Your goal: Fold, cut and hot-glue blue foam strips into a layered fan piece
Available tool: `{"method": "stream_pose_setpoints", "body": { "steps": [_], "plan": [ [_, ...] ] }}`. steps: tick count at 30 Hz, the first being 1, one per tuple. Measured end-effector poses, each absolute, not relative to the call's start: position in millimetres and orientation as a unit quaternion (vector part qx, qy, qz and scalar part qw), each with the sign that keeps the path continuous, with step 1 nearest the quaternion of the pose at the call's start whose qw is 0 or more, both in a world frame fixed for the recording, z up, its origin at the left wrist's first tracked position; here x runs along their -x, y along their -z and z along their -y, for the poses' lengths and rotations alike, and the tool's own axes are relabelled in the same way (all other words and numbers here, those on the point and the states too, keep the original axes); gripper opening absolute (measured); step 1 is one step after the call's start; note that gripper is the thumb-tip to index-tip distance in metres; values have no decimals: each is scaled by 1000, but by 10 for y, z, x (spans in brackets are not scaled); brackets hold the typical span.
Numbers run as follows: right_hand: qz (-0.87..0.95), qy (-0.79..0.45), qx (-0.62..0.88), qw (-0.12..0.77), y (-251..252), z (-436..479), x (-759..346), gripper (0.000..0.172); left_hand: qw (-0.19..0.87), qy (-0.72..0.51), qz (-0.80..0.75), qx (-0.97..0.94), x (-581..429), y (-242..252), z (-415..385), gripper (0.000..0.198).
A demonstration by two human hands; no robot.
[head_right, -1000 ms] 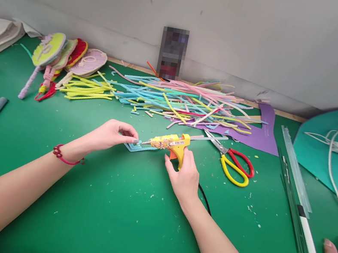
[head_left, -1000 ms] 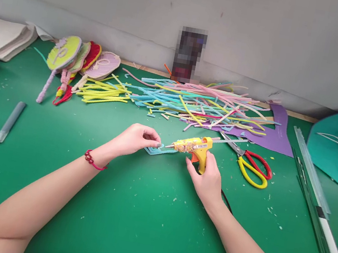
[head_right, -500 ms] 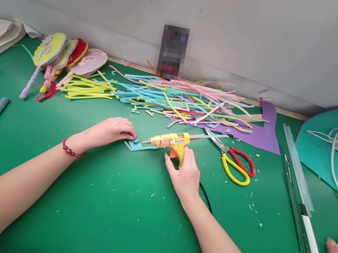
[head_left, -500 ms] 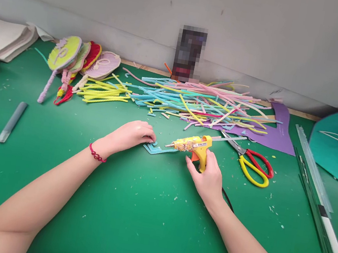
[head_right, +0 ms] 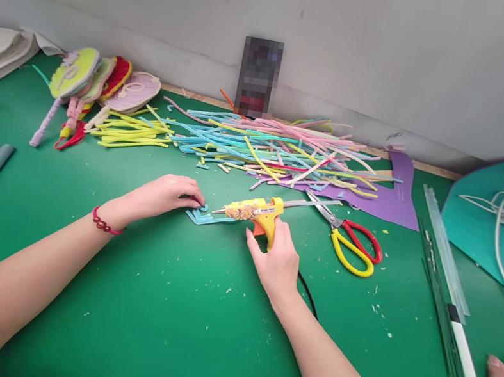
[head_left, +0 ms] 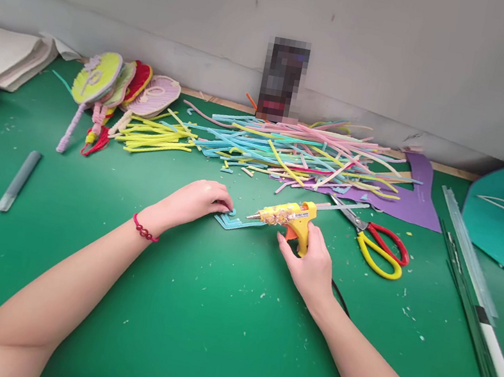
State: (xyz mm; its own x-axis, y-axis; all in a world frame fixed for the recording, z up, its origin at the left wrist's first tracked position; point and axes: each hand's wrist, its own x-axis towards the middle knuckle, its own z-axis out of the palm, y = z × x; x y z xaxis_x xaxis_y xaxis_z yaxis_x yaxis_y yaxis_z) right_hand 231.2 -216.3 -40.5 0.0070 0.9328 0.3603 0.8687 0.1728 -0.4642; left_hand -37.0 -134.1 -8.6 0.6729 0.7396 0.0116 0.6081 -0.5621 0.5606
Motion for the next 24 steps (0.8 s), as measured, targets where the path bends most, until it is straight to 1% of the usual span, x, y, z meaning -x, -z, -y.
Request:
{"method": "stream_pose_setpoints", "body": {
  "steps": [9, 13, 17, 24],
  "plan": [
    [701, -49, 643, 303, 407, 2161, -2309, 46, 209, -110, -410, -881, 292, 86, 1390, 18],
    [701, -48, 644, 302, 405, 2162, -2310, 46, 213, -122, -410, -879, 289, 98, 1391, 19],
    [701, -49, 643, 304, 406, 2164, -2311, 45, 243, -152, -403, -869, 293, 92, 1388, 20],
    [710, -49, 636, 299, 407, 2162, -2325, 41, 362, -237, -406, -805, 238, -46, 1428, 16]
  ]
}}
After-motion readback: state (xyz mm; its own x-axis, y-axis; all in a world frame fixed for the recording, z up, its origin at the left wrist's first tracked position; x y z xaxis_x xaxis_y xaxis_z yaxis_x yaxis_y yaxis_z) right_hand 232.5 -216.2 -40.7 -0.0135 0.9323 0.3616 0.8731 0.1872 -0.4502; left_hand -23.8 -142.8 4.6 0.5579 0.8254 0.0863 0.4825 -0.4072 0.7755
